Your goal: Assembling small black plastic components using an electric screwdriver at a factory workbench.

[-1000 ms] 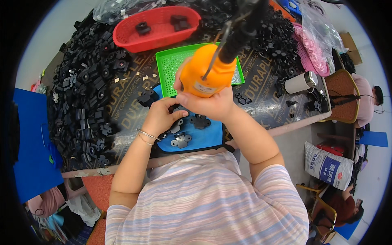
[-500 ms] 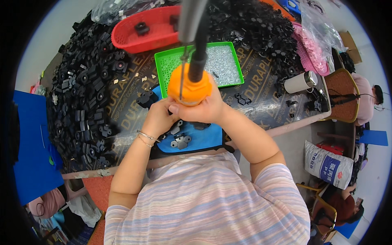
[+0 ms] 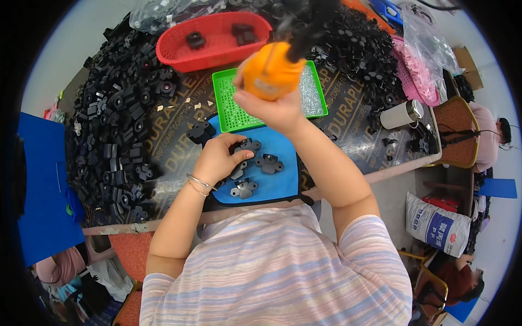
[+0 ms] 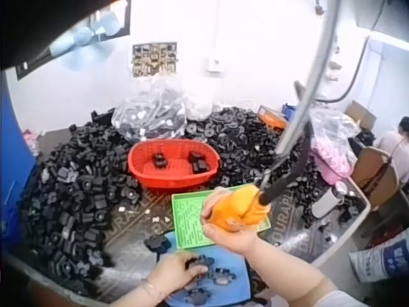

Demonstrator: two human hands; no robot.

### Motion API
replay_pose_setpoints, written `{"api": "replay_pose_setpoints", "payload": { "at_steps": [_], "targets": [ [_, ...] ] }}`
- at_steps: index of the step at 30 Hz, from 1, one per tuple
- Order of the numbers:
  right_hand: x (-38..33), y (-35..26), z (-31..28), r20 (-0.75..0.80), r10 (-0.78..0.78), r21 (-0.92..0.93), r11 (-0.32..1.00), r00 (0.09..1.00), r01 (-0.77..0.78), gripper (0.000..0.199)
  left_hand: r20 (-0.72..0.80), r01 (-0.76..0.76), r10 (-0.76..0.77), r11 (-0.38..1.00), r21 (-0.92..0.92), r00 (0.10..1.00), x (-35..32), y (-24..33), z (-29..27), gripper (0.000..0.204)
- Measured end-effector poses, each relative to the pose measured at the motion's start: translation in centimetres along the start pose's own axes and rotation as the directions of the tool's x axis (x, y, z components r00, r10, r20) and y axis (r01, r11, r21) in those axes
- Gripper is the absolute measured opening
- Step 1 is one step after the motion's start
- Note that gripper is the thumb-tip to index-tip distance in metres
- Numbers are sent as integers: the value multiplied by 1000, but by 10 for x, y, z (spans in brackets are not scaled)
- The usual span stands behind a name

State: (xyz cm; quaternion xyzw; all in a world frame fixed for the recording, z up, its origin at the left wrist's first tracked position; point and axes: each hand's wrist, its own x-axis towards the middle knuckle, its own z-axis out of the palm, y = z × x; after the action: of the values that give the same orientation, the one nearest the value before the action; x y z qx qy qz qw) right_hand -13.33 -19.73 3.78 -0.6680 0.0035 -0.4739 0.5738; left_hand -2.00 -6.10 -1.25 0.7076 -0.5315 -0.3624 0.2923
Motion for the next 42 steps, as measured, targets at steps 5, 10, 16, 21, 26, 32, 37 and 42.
{"api": "replay_pose_setpoints", "payload": {
  "at_steps": [5, 10, 16, 21, 26, 32, 37, 42],
  "targets": [
    [-4, 22, 4, -45, 26, 28, 999, 999, -25, 19, -117, -162, 159, 987, -19, 980, -7, -4, 7, 49],
    [-5, 27, 6, -54, 64, 27, 998, 996, -63, 19, -137, -195, 197, 980, 29, 971, -12, 3, 5, 53],
    [-5, 27, 5, -42, 105, 73, 992, 994, -102, 19, -99, -116, 114, 993, -10, 989, -10, 4, 5, 52],
    [-6, 30, 4, -73, 111, 65, 992, 991, -106, 18, -46, -29, 21, 983, -184, 999, -6, -11, 11, 49],
    [-3, 3, 4, -72, 79, 117, 991, 994, -70, 18, -117, -55, 32, 979, -197, 993, -7, -13, 14, 47],
    [-11, -30, 22, 120, 101, 253, 959, 988, -129, 26, -123, -74, 49, 976, -203, 991, -7, -17, 15, 42],
    [-17, -31, 36, 75, 221, 199, 952, 972, -232, 24, -139, -115, 96, 984, -139, 986, -7, -7, 10, 36],
    [-18, -25, 49, 113, 307, 188, 927, 945, -323, 17, -182, -179, 155, 976, -126, 971, 0, -22, 18, 31]
  ]
}}
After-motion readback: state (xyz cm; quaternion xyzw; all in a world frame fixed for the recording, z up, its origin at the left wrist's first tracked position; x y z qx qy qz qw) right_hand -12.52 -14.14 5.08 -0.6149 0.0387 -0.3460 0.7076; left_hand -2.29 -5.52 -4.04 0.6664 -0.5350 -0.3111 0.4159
